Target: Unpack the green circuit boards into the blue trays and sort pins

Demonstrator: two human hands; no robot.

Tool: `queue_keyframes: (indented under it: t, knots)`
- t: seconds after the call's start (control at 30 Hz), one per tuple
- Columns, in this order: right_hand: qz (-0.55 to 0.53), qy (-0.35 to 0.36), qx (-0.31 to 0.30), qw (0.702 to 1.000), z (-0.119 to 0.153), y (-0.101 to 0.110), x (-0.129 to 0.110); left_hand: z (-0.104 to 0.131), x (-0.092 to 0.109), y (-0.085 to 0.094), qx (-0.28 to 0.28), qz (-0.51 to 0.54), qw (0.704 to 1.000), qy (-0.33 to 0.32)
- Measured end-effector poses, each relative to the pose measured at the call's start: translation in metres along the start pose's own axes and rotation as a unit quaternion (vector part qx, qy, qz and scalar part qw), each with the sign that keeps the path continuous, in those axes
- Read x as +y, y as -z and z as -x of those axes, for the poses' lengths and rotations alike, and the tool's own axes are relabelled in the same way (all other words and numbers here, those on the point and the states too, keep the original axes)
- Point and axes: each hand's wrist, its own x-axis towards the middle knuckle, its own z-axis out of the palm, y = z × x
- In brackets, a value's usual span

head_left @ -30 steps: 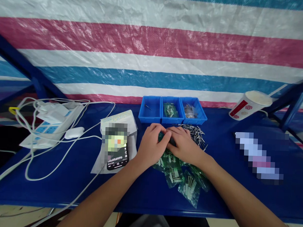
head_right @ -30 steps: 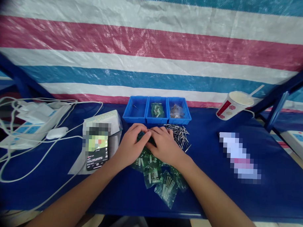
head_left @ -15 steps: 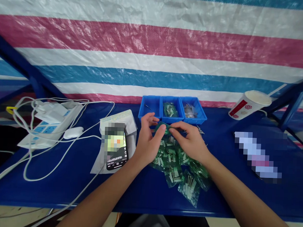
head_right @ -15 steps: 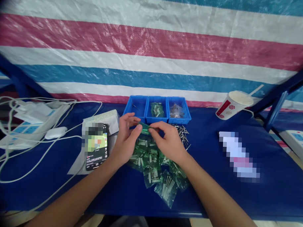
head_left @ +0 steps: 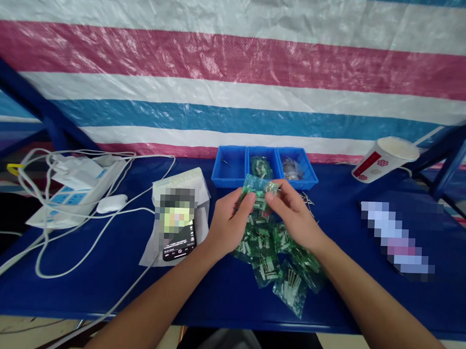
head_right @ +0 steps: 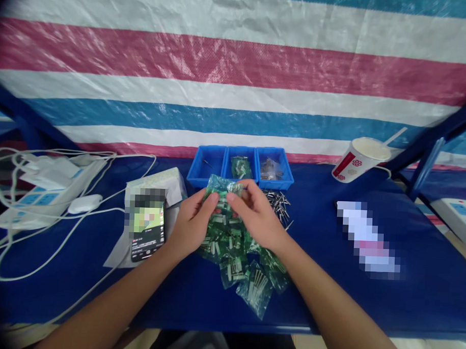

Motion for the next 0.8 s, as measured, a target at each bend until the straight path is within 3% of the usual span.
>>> queue_keyframes:
  t: [0.1, 0.33, 0.53, 0.67, 0.8]
  knots:
    - [0.026, 0.023, -0.058, 0.998, 0.004, -0.004, 0.002, -0.001, 0.003, 0.0, -0.01, 0.036, 0.999, -0.003]
    - [0.013, 0.044, -0.064, 0.997, 0.009, -0.006, -0.003, 0.0, 0.011, 0.001, -0.048, 0.119, 0.992, 0.01]
    - [-0.018, 0.029, -0.095, 0.995, 0.01, -0.008, -0.002, 0.003, 0.005, 0.002, -0.059, 0.104, 0.992, 0.028]
    - [-0.035, 0.02, -0.083, 0.996, 0.011, -0.01, -0.001, 0.005, 0.004, -0.001, -0.062, 0.131, 0.988, 0.059]
    - [-0.027, 0.022, -0.032, 0.999, 0.01, -0.012, -0.001, 0.005, 0.003, 0.0, -0.076, 0.106, 0.991, 0.04]
